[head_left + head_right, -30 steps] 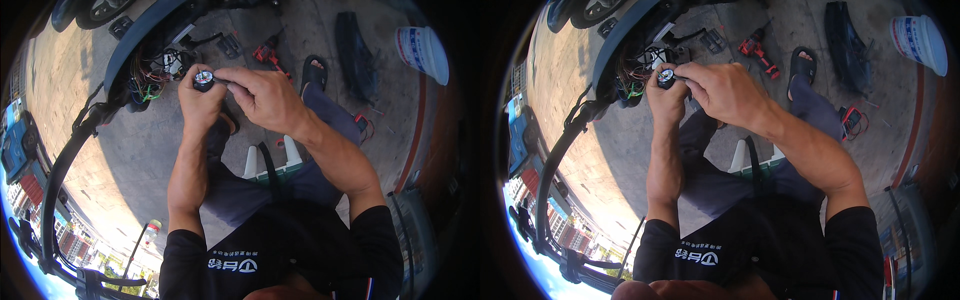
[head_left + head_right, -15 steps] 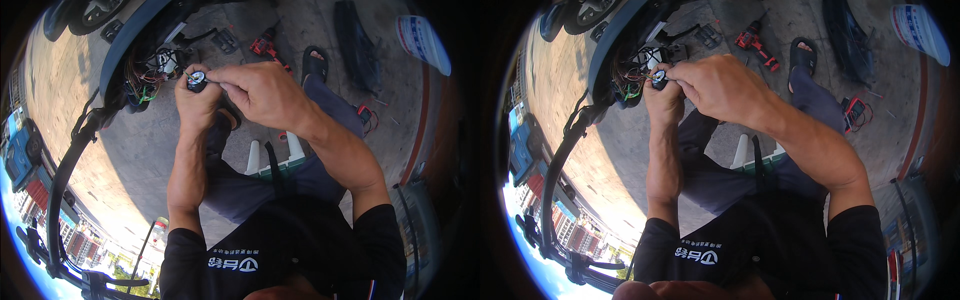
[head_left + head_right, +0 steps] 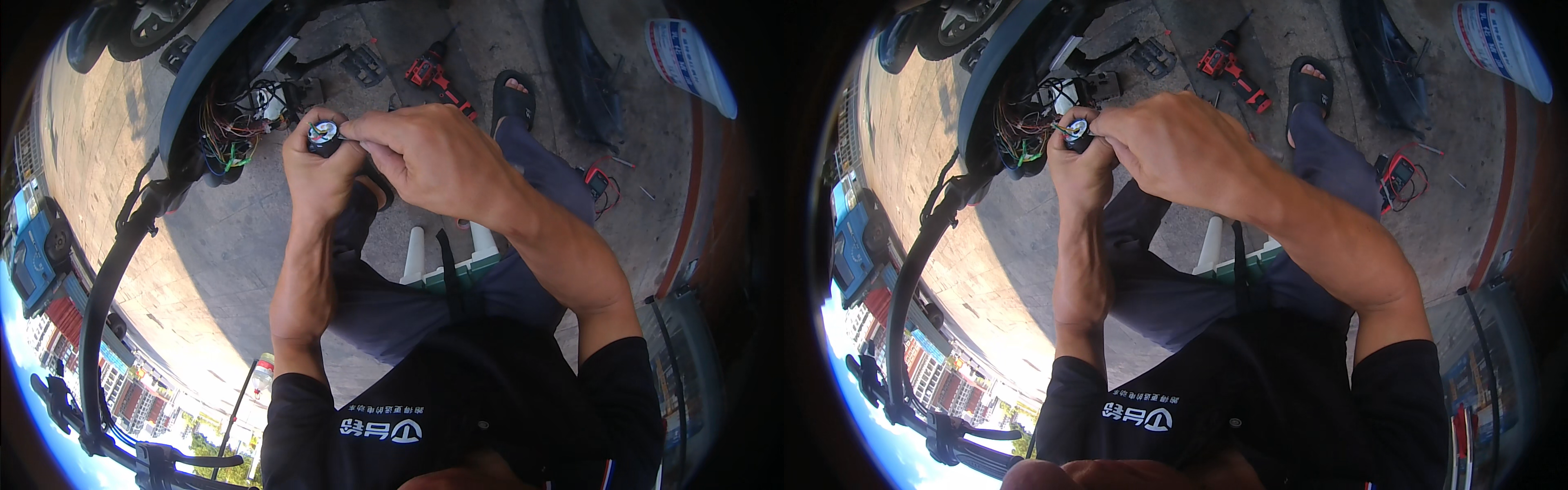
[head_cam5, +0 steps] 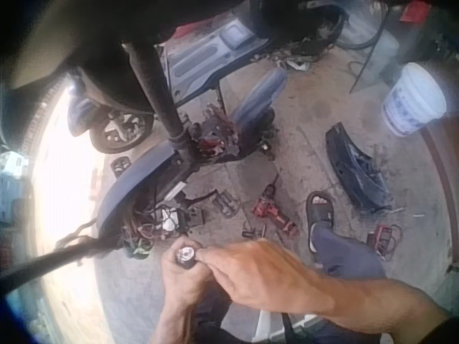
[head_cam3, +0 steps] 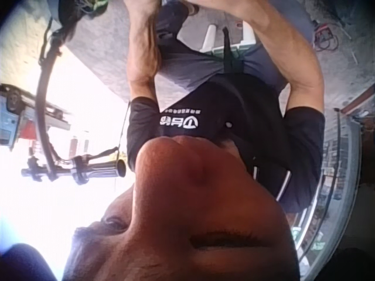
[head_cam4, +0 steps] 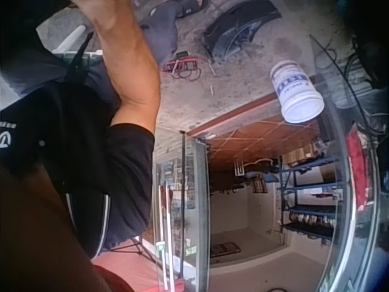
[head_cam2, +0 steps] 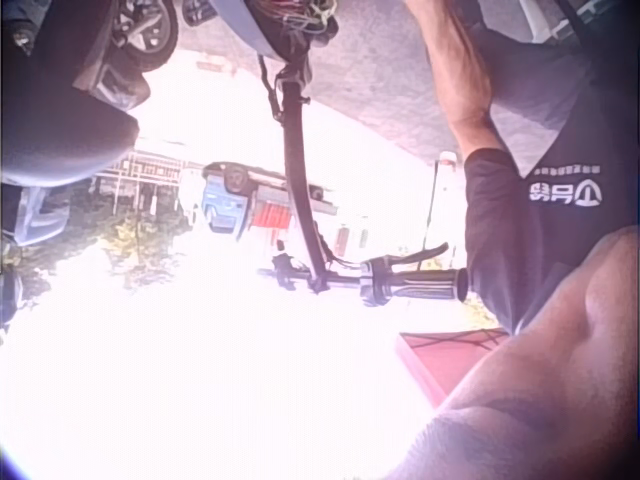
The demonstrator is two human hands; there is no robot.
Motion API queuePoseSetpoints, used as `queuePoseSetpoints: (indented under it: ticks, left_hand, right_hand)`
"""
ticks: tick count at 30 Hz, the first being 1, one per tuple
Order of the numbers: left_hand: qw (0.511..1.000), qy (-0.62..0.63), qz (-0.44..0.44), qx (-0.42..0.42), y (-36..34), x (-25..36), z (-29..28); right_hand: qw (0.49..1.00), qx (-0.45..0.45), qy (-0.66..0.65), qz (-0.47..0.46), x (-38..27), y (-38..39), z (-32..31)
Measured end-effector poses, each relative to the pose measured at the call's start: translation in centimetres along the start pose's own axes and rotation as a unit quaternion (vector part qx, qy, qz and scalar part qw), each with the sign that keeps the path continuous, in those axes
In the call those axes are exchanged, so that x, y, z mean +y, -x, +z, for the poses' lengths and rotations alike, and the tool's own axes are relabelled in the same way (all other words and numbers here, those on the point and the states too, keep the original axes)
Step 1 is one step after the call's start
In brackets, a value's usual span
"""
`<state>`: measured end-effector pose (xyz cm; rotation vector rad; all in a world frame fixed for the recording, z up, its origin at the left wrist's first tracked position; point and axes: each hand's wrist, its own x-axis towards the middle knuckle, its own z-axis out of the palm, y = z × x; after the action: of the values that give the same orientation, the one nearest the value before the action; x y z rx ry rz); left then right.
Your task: The person repairs wiring on a scooter by stripping wires, inserting them into a connector, and crimping them with pliers. They move between an indoor workbench and an outdoor area where the scooter is located.
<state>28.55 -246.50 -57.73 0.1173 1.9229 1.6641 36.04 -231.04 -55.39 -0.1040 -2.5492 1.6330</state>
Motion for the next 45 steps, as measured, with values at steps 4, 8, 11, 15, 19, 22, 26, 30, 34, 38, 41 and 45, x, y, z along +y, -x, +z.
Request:
queuePoseSetpoints:
  ticks: [4,8,11,15,19,22,26,30,34,38,41,45]
  left_hand:
    - [1.0,0.008,0.005,-0.011,0.3,0.0,0.1]
    - [0.995,0.091,-0.031,-0.042,0.1,0.1,-0.1]
    - [0.984,0.165,-0.052,-0.046,0.0,0.1,0.0]
    - [0.98,0.188,-0.052,-0.041,0.0,-0.1,0.3]
    - [0.979,0.189,-0.055,-0.049,0.1,-0.2,0.2]
    - [0.98,0.188,-0.055,-0.047,0.0,-0.2,0.2]
    - [0.984,0.167,-0.044,-0.041,0.0,-0.2,0.3]
    - [0.989,0.135,-0.031,-0.051,0.0,-0.5,0.0]
    - [0.997,0.048,-0.008,-0.059,0.1,-0.9,-0.3]
    - [0.998,0.018,-0.008,-0.058,0.4,-1.1,-0.1]
    - [0.998,0.033,-0.024,-0.053,0.7,-1.0,0.2]
    - [0.999,0.011,-0.006,-0.038,0.7,-1.0,0.4]
  right_hand:
    - [0.999,0.009,-0.031,0.005,0.1,0.2,0.1]
    - [0.999,0.005,-0.054,0.0,0.2,-0.1,0.0]
    - [0.998,-0.008,-0.054,-0.001,0.0,-0.5,-0.2]
    - [0.998,-0.021,-0.061,0.021,-0.2,-0.6,-0.5]
    - [0.998,-0.02,-0.062,0.024,-0.1,-0.6,-0.5]
    - [0.998,-0.016,-0.055,0.02,0.0,-0.6,-0.5]
    - [0.999,-0.015,-0.034,0.014,0.0,-0.5,-0.4]
    - [0.999,-0.018,-0.022,0.02,-0.1,-0.2,-0.4]
    - [0.999,-0.038,0.003,0.024,-0.3,0.3,-0.6]
    - [0.999,-0.021,0.031,0.009,-0.3,0.7,-0.3]
    - [0.999,-0.017,0.036,0.008,-0.2,0.9,0.1]
    - [1.0,0.012,0.024,0.007,-0.1,1.1,0.8]
